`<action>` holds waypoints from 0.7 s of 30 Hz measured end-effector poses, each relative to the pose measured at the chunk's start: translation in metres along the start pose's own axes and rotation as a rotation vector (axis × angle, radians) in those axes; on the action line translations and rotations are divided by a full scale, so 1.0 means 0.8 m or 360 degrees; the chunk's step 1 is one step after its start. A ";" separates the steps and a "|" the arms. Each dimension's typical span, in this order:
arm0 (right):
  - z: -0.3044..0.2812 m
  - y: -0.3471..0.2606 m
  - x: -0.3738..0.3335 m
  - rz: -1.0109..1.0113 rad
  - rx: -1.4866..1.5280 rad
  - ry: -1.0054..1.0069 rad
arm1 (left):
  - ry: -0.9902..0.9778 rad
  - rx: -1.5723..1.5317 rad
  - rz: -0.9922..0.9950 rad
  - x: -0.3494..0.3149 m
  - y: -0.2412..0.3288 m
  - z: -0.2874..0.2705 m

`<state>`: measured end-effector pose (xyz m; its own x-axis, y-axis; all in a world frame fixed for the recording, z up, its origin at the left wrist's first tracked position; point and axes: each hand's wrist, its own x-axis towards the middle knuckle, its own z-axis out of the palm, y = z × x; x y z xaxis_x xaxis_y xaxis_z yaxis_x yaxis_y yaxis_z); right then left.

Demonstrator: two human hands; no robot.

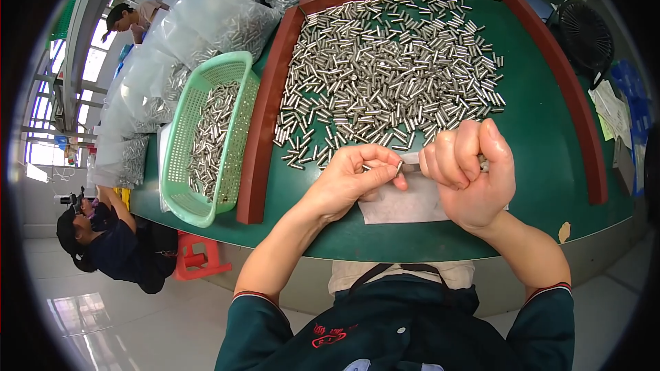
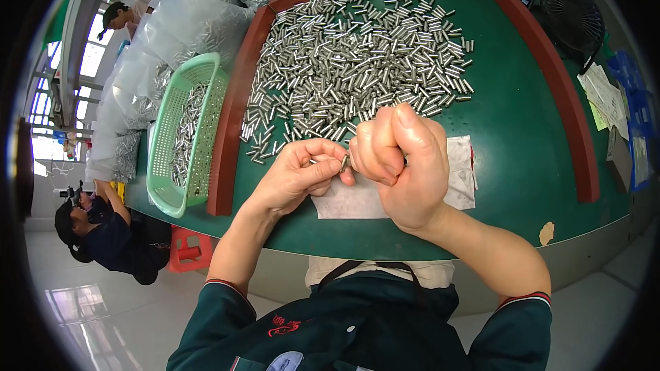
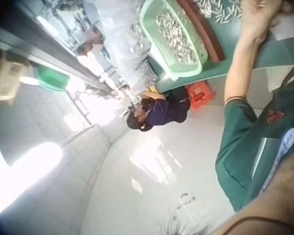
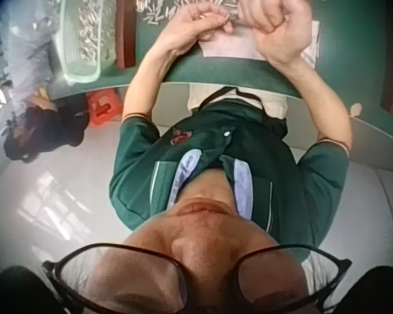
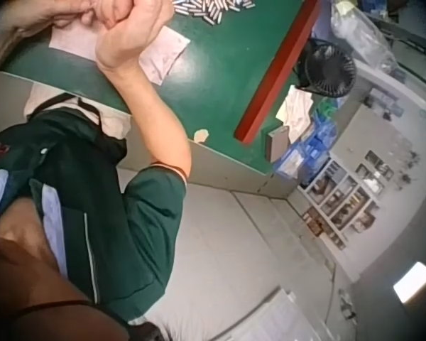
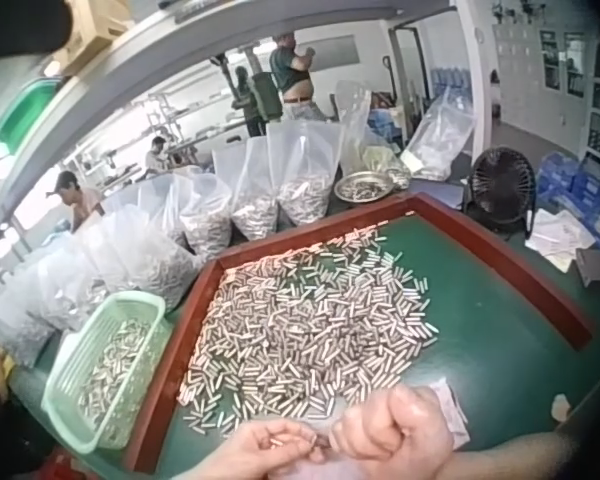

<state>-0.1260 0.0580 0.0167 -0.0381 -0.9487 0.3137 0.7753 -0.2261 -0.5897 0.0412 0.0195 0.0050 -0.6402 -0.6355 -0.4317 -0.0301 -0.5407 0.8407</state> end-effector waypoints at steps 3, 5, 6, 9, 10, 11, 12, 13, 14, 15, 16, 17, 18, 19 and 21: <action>0.000 0.000 0.000 -0.0022 -0.0014 -0.0013 | 0.0003 -0.0030 -0.0011 -0.001 0.002 0.001; 0.001 0.000 0.000 -0.0023 -0.0007 -0.0026 | 0.0010 -0.0029 -0.0008 -0.002 0.002 0.001; 0.001 0.000 0.000 -0.0022 -0.0005 -0.0028 | 0.0000 -0.0041 -0.0014 -0.001 0.002 0.000; 0.002 0.000 -0.001 -0.0030 -0.0006 -0.0018 | -0.0006 -0.0045 -0.0017 0.001 0.000 0.000; 0.005 -0.001 -0.001 0.0004 -0.0091 0.0005 | 0.0001 -0.0036 -0.0012 0.001 0.000 0.001; 0.006 -0.002 -0.001 0.0038 -0.0177 0.0029 | 0.0002 -0.0036 -0.0013 0.001 -0.001 0.001; 0.006 -0.002 -0.001 0.0039 -0.0176 0.0029 | -0.0004 -0.0021 -0.0003 0.001 -0.002 0.000; 0.006 -0.002 -0.001 0.0034 -0.0185 0.0033 | -0.0011 -0.0007 0.0006 0.001 -0.003 0.000; 0.006 -0.001 -0.002 0.0029 -0.0194 0.0038 | -0.0010 -0.0007 0.0005 0.001 -0.003 0.000; 0.005 -0.001 -0.002 0.0030 -0.0193 0.0038 | 0.0001 0.0001 0.0008 0.001 -0.003 0.000; 0.003 0.000 -0.002 0.0006 -0.0143 0.0025 | 0.0014 0.0010 0.0012 0.001 -0.002 0.000; 0.002 0.000 -0.002 -0.0019 -0.0094 0.0012 | 0.0016 0.0011 0.0013 0.000 -0.001 0.000; 0.001 -0.001 -0.002 -0.0019 -0.0092 0.0010 | 0.0013 -0.0024 0.0010 -0.001 0.001 -0.001; 0.000 -0.001 -0.001 0.0000 -0.0132 0.0027 | 0.0006 -0.0061 0.0006 -0.001 0.002 -0.001; 0.000 -0.002 -0.001 0.0018 -0.0173 0.0045 | -0.0006 -0.0076 -0.0003 0.000 0.002 -0.003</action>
<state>-0.1275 0.0593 0.0172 -0.0484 -0.9569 0.2863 0.7028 -0.2363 -0.6710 0.0425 0.0175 0.0053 -0.6432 -0.6323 -0.4317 0.0054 -0.5676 0.8233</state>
